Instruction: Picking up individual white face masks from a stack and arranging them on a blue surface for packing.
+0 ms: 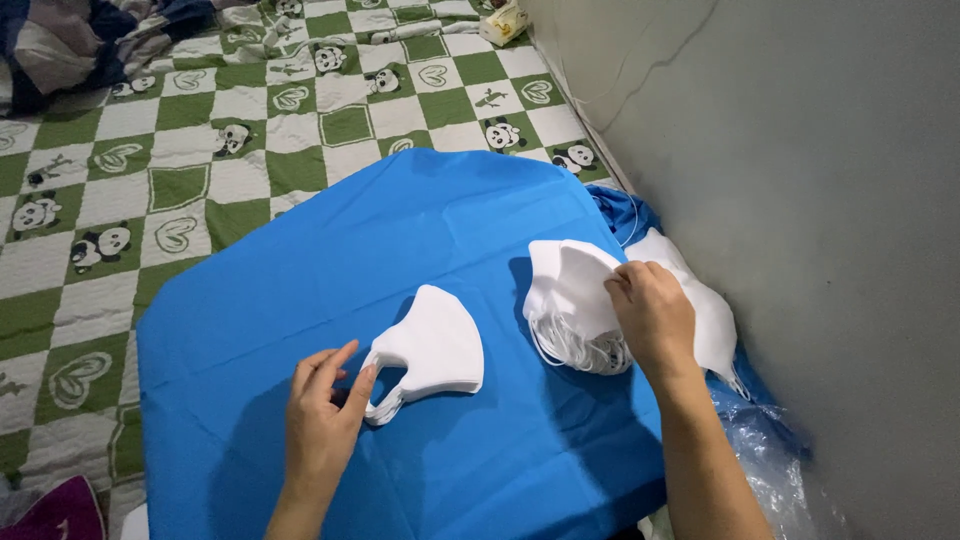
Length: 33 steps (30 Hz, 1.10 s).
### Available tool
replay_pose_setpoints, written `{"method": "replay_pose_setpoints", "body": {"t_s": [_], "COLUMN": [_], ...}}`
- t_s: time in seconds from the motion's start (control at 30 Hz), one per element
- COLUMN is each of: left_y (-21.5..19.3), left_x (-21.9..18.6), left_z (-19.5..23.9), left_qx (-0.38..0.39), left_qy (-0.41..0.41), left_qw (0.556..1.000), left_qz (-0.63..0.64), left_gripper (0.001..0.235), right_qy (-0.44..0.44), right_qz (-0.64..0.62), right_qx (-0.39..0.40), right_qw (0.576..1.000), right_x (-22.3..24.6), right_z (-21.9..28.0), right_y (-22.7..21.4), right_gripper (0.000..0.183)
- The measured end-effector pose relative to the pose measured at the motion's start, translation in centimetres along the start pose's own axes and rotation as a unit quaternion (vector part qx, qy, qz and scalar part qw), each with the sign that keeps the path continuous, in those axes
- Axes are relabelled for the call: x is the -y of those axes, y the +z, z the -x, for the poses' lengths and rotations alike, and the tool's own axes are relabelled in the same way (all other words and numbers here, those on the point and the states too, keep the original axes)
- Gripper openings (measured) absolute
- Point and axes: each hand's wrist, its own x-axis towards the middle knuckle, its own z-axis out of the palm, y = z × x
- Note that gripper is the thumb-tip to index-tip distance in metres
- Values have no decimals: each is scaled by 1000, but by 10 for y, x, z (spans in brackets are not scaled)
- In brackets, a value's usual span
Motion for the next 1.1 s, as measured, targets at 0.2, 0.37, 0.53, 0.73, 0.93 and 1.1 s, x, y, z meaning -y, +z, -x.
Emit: {"method": "replay_pose_setpoints", "body": {"t_s": [0.2,0.37,0.53,0.73,0.93,1.1], "left_y": [-1,-17,-15,-10,0,3], "left_x": [-6,-25,-22,-9,8,7], "left_z": [8,16,19,12,4,4], "left_qx": [-42,53,165,-40,-84,-48], "left_qy": [115,170,108,112,136,100], "left_qw": [991,977,942,971,975,990], "left_qz": [54,118,273,205,153,91], "left_gripper": [48,78,82,42,39,41], "right_qy": [-155,-234,-236,-125,-154,-181], "right_qz": [-143,-265,-355,-438,-389,-314], "right_qx": [-56,33,129,195,135,140], "right_qw": [976,935,895,869,898,921], "right_x": [27,73,106,122,117,111], "right_z": [28,56,65,52,47,45], "right_y": [-50,-66,-22,25,59,66], "right_gripper": [15,20,27,49,50,44]}}
